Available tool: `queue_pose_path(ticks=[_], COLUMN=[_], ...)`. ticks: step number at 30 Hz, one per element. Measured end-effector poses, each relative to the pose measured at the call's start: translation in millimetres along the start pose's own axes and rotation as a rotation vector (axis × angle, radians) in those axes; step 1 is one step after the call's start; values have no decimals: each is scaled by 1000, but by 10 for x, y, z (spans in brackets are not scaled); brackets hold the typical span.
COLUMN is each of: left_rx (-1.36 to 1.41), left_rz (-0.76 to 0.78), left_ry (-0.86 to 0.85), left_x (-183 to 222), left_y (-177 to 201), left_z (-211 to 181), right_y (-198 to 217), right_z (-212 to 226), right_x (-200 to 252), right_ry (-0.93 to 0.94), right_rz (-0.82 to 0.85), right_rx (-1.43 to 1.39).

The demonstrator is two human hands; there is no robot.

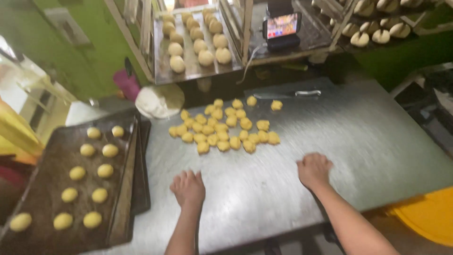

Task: Shape small pieces of dough into balls and arrange them on a baking tray

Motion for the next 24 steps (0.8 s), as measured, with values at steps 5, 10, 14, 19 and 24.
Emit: queue_pose_path(ticks=[5,10,14,19,24], left_rx=[-49,-154,-75,14,-179], left_rz=[33,-38,98,-47,-161], left_ry=[-123,-100,-9,-77,-155], left_x=[740,554,79,714,974], left_y=[205,213,136,359,148], left_z=[-54,373,119,172,580], right_y=[-421,-506,-280,-280,-626], right_z=[-516,-771,-224,-246,-804], right_x=[649,226,-429,176,347], right_ry=[309,253,159,176,-28], right_rz=[-138,-100,-37,-71,-141], right_rx=[79,130,94,7,79])
Point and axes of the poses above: each hand's wrist, its own x-axis away from the middle knuckle, its own y-axis out of the back of the hand, z = x × y, the point moved 2 cm from there along -x, towards the middle knuckle, and after that the axes turned 10 degrees about -z, right-handed, at the moved point
